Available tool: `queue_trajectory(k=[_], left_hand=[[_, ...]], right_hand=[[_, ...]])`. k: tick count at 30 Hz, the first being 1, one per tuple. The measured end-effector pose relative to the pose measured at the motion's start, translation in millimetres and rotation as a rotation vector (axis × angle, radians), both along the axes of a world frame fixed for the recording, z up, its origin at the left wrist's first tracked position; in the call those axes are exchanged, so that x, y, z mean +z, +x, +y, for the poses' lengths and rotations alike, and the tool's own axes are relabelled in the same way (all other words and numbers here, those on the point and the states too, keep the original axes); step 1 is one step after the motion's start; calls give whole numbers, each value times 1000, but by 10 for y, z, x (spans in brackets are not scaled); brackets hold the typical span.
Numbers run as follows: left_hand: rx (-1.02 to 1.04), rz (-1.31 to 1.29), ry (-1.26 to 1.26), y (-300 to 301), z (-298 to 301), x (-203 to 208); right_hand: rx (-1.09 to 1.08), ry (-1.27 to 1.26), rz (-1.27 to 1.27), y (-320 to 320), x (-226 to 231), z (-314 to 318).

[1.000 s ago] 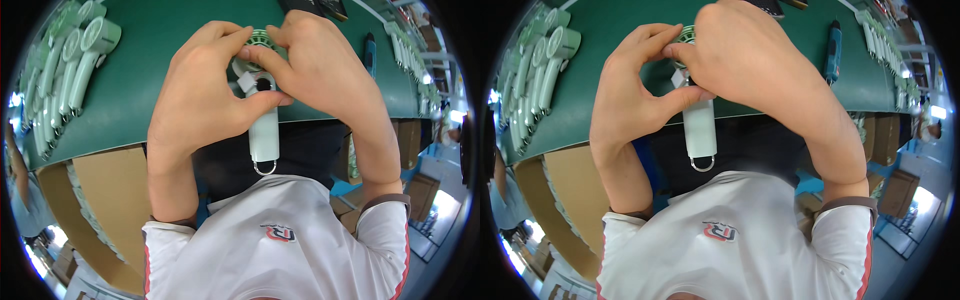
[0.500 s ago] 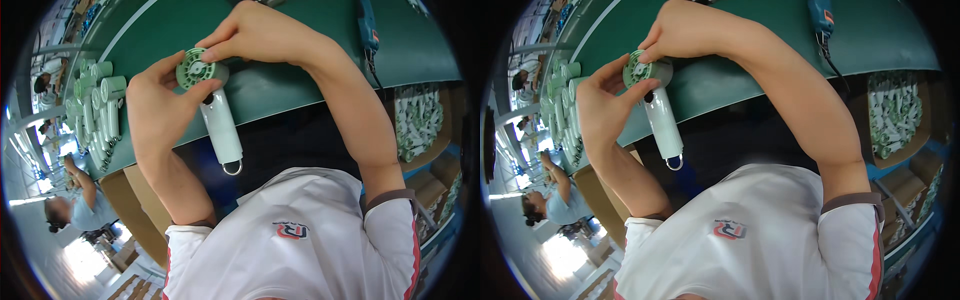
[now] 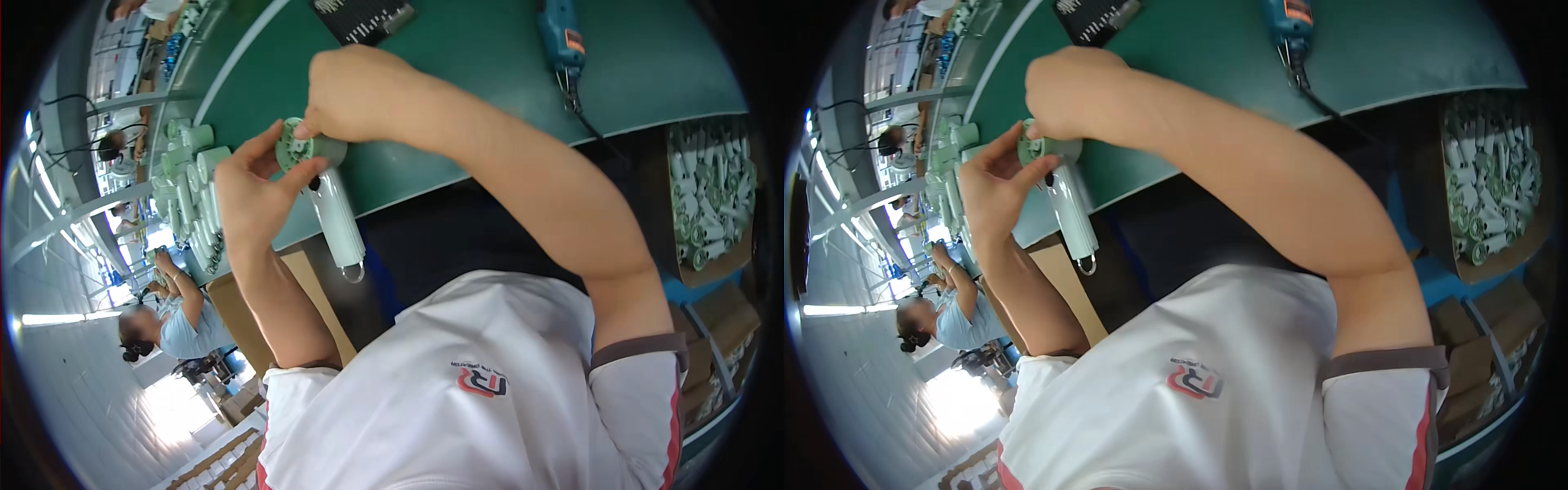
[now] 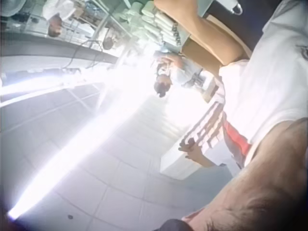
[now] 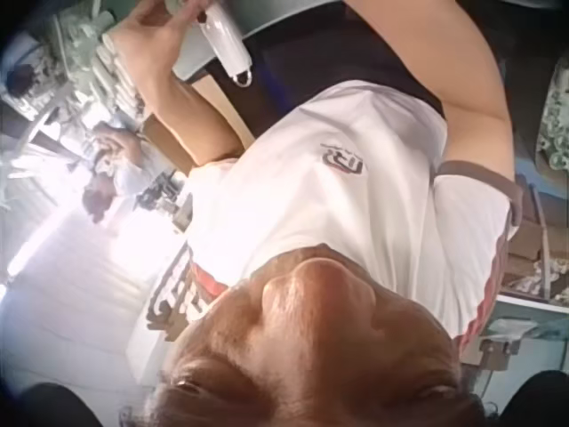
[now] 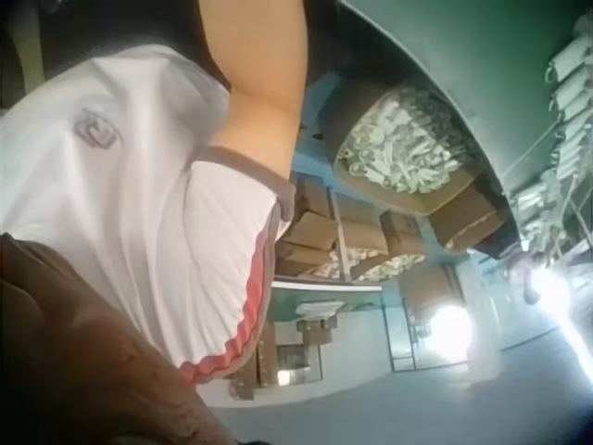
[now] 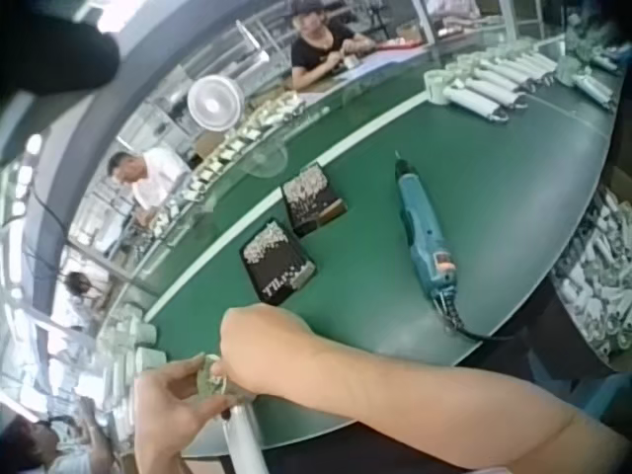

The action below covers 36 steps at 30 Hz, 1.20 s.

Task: Assembling portable handheld fans on a production line using an electric screwdriver.

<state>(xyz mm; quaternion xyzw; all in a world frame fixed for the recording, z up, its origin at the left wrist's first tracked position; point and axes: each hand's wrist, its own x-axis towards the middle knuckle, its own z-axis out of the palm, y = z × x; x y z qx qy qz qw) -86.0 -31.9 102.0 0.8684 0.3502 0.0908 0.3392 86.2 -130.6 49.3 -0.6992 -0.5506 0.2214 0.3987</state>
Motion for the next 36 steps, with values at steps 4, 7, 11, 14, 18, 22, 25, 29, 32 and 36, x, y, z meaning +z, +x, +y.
queue_trajectory(k=[4,7,11,14,18,22,25,29,32,36], left_hand=[[48,-23,72,-67,-9,14],[-17,22,138,104,-97,72],[-55,88,299,90,-48,-6],[-71,55,309,-24,-120,15],[-183,-50,262,24,24,-65],[-374,44,246,37,453,98],[-412,17,203,19,674,83],[-480,101,271,110,712,183],[-491,156,247,179,643,152],[-530,202,266,107,575,203]], right_hand=[[-82,131,-56,-119,-91,194],[7,81,-129,40,43,83],[-92,-102,314,-27,181,-47],[-140,-144,418,-125,199,-100],[-201,-169,386,-200,145,-149],[-156,-136,422,-344,161,-103],[-86,20,333,-461,-94,-62],[-176,289,-221,-666,-370,-215],[-228,329,-319,-715,-448,-336],[-188,335,-312,-782,-440,-400]])
